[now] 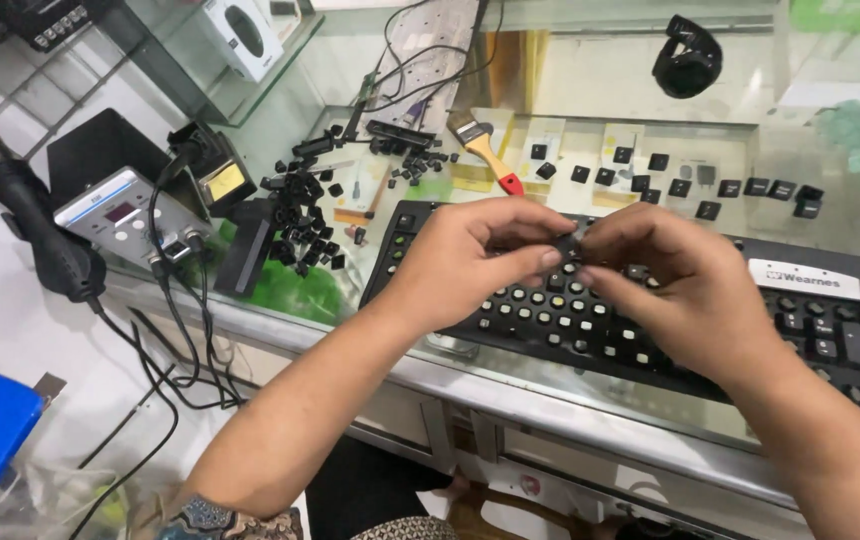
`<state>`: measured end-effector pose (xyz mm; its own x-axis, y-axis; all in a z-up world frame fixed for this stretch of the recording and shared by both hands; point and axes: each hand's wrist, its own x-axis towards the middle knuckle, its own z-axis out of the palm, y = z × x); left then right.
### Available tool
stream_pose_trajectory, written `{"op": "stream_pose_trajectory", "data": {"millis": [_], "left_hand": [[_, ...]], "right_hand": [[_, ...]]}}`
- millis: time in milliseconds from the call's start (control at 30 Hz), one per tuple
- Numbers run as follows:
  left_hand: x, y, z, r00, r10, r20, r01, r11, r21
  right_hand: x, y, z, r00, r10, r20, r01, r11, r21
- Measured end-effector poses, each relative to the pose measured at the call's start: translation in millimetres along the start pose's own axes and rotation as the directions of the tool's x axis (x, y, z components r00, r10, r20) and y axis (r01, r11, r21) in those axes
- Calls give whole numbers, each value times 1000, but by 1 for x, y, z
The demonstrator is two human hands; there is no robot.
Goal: Assembling a computer keyboard by manually picking up individual keycaps and snapping them into the correct positions on the keyboard frame.
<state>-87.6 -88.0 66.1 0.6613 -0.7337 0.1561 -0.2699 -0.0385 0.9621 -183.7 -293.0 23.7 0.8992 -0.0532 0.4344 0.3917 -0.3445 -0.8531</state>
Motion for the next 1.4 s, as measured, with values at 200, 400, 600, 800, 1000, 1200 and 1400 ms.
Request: {"op": "stream_pose_trajectory", "data": {"millis": [200,400,600,800,1000,1200,1400], "left_hand": [[-14,-26,17,1000,4,-7,-6,959,-284],[-23,-28,20,986,110,-124,-129,978,-163],[-26,-31,20,964,248,-100,-251,968,-14],[-27,-36,19,979,168,-116,-175,983,-50],[-29,-26,16,872,486,-58,-426,812,400],[-30,-13,4,801,580,150,-574,672,467],[-47,-52,-55,938,344,50,-265,613,744]], "right_hand": [[5,-11,-6,971,-237,42,240,948,-207],[4,-4,-6,959,-276,56,282,942,-184],[-3,7,-1,998,-59,17,58,997,52],[-3,1,-1,994,-76,73,72,996,58],[5,-8,-3,945,-305,115,320,937,-140],[2,-7,0,957,-246,153,275,938,-212],[10,7,-1,938,75,338,161,769,-619]]}}
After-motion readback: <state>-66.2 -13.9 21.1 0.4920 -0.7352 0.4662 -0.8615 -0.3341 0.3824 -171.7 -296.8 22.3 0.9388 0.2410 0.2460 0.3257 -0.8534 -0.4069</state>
